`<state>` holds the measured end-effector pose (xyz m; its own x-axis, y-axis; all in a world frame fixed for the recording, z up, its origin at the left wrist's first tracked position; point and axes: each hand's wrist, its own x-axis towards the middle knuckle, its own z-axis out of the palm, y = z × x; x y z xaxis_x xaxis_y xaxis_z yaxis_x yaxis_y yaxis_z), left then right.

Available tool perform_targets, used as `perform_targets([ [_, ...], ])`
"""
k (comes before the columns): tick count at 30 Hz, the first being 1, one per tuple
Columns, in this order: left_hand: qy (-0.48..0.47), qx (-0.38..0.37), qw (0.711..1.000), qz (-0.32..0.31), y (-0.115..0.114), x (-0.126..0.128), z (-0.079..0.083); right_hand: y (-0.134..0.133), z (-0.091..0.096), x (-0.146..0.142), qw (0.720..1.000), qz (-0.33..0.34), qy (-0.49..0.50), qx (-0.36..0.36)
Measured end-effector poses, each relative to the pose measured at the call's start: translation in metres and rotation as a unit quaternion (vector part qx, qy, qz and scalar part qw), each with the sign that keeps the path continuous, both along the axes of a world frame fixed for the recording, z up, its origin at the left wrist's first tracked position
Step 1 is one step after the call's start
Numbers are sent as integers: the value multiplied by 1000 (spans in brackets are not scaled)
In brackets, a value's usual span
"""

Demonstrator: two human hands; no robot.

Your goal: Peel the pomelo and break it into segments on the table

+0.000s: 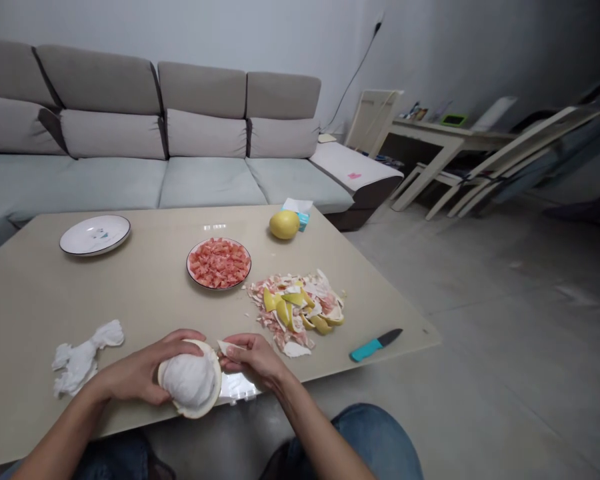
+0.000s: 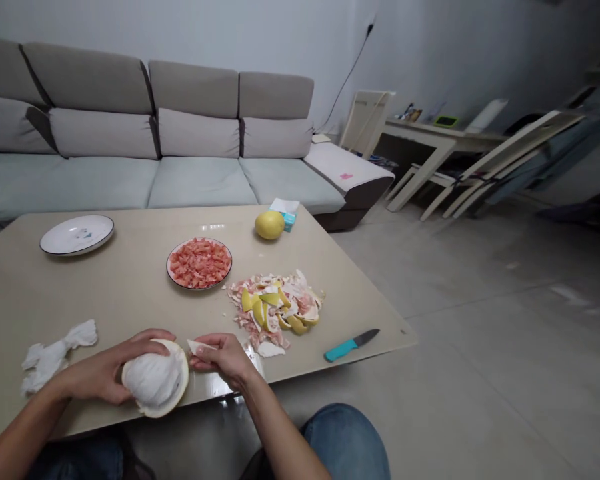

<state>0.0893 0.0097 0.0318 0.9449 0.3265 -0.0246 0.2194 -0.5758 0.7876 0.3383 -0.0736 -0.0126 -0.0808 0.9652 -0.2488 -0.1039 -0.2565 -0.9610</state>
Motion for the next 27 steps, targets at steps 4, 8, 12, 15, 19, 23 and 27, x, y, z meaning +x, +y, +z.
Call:
perform_targets([
  [4,21,-41,999,0,0,-2,4,0,9,0,997,-28,-63,43],
  [8,23,-33,999,17,0,-2,5,3,23,17,969,-108,-194,112],
  [12,7,-18,1000,22,1,-2,3,11,32,50,905,-200,-327,185],
  [15,0,-3,1000,26,2,-1,4,18,35,79,854,-246,-400,223],
  [19,13,22,997,75,1,0,3,24,37,105,802,-285,-463,248],
  [23,50,25,982,180,-2,2,-4,9,36,81,762,-282,-518,268],
  [27,41,30,971,235,-8,6,-9,-24,33,10,825,-153,-472,272],
])
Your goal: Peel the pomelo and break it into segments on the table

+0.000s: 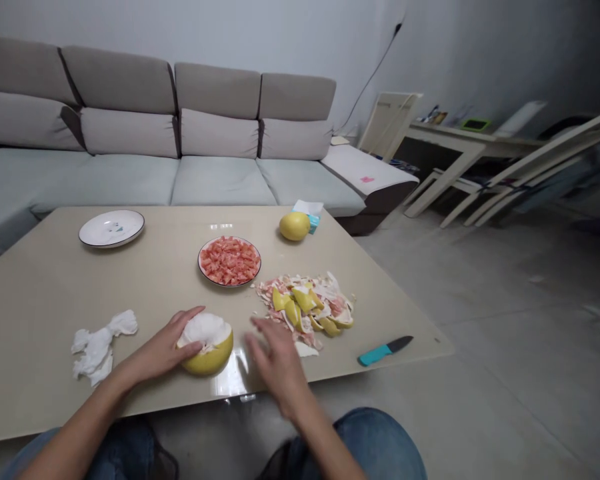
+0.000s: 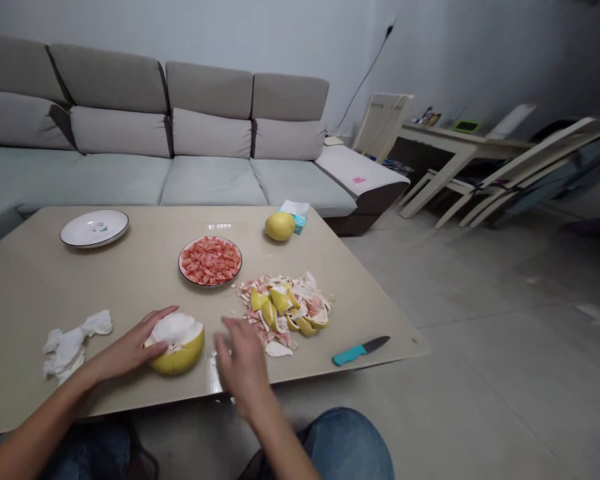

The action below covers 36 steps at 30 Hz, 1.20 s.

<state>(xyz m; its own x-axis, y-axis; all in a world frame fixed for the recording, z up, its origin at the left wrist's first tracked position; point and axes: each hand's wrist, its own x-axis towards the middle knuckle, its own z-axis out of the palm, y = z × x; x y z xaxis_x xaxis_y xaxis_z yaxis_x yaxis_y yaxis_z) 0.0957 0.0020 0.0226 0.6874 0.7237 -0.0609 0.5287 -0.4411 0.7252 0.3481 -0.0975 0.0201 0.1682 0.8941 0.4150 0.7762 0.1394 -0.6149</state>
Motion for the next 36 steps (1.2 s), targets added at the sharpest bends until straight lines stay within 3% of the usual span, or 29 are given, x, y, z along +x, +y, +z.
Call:
perform_targets([
  [3,-4,6,1000,-8,-6,2,1,-16,2,-44,997,21,12,-70],
  [6,-7,23,1000,-4,-13,4,4,-18,7,-60,994,-12,-10,-104],
  [12,-16,44,999,-2,-21,10,10,-14,19,-60,981,-36,-84,-168],
  [16,-8,43,999,-8,-22,13,14,-14,15,-61,981,-22,-92,-171],
  [22,-15,57,998,-17,-18,13,8,-12,-3,-46,991,-17,0,-131],
  [26,-20,59,998,-13,-15,13,3,-17,5,-44,990,28,57,-124],
  [32,-23,51,998,-11,-16,13,9,-16,16,-53,988,-12,57,-143],
  [36,-23,46,998,-23,-17,14,14,-10,12,-48,987,17,41,-152],
])
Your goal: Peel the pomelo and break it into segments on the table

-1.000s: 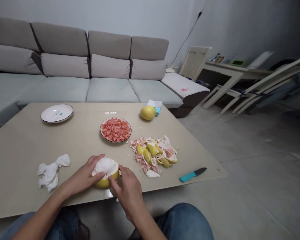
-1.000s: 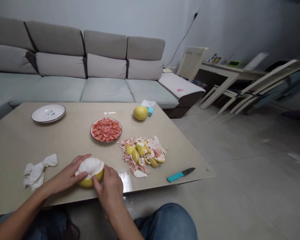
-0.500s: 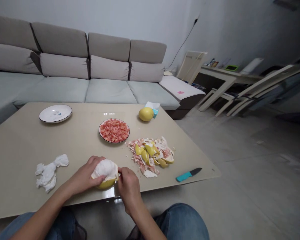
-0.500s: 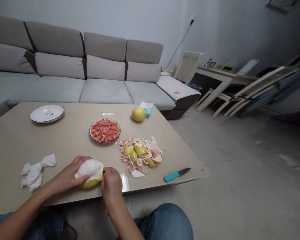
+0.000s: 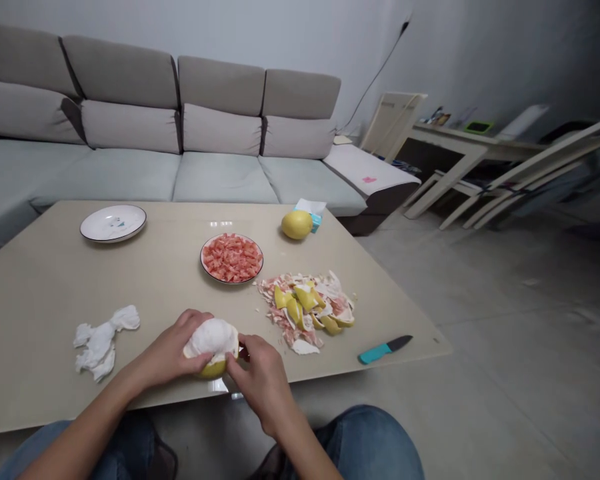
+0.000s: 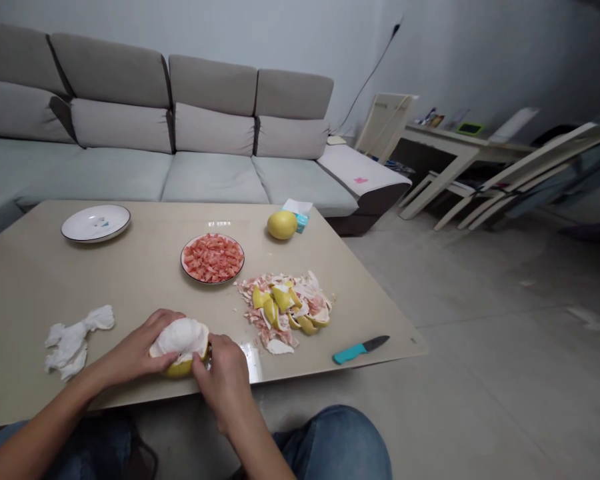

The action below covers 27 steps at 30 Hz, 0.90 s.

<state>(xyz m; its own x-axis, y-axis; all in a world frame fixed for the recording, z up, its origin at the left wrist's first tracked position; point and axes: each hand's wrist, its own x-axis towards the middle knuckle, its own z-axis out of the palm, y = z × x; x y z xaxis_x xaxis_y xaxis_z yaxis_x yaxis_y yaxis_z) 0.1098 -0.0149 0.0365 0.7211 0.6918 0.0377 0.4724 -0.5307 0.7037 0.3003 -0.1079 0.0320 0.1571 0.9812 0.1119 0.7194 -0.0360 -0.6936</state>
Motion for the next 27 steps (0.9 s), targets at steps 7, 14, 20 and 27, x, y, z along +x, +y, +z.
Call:
perform_targets([
  [7,9,-4,1000,-15,2,0,-2,-1,-13,9,1000,-7,20,8],
  [14,6,-5,1000,-28,2,2,3,6,-10,4,1000,-5,-14,-3],
  [20,-11,-6,999,-44,6,-1,4,13,-7,9,1000,4,-18,-9],
  [27,-26,-8,998,-56,10,-2,2,18,-12,9,1000,-16,3,-11],
])
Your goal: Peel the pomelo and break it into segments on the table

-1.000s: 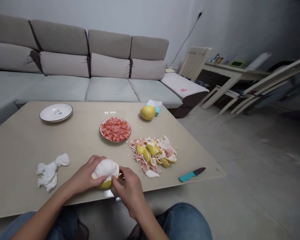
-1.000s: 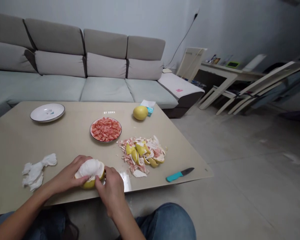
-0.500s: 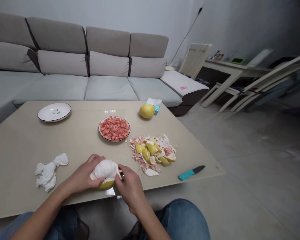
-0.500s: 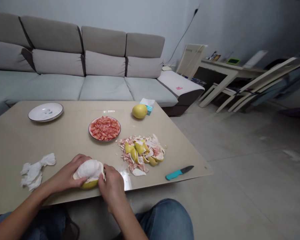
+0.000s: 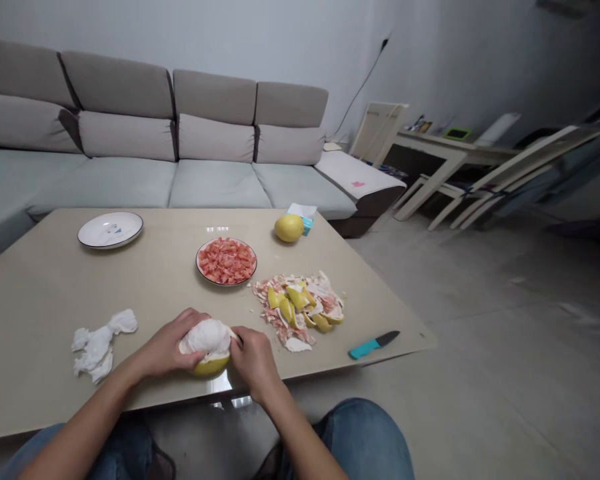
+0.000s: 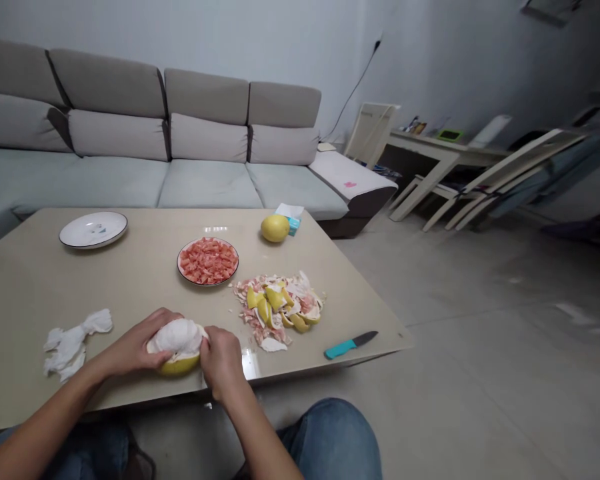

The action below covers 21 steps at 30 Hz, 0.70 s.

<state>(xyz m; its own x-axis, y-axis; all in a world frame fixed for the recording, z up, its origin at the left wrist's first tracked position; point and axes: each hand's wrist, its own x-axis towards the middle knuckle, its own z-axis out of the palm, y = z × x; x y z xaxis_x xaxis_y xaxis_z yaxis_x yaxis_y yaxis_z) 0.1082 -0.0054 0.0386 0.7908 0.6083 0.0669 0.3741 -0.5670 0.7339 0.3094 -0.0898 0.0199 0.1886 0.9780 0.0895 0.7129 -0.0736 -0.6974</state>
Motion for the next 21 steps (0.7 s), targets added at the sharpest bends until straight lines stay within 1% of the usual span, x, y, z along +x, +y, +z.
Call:
perform_targets([
  [4,-15,3,1000,-20,3,-2,-2,4,-3,3,1000,-20,16,-1],
  [10,-23,4,999,-38,5,-5,-1,4,-4,2,999,4,34,2],
  [15,-27,-8,998,-49,6,-5,-1,10,-7,3,999,-6,54,-6],
  [21,-23,-22,998,-51,8,-6,-1,16,-13,3,997,12,69,-11],
])
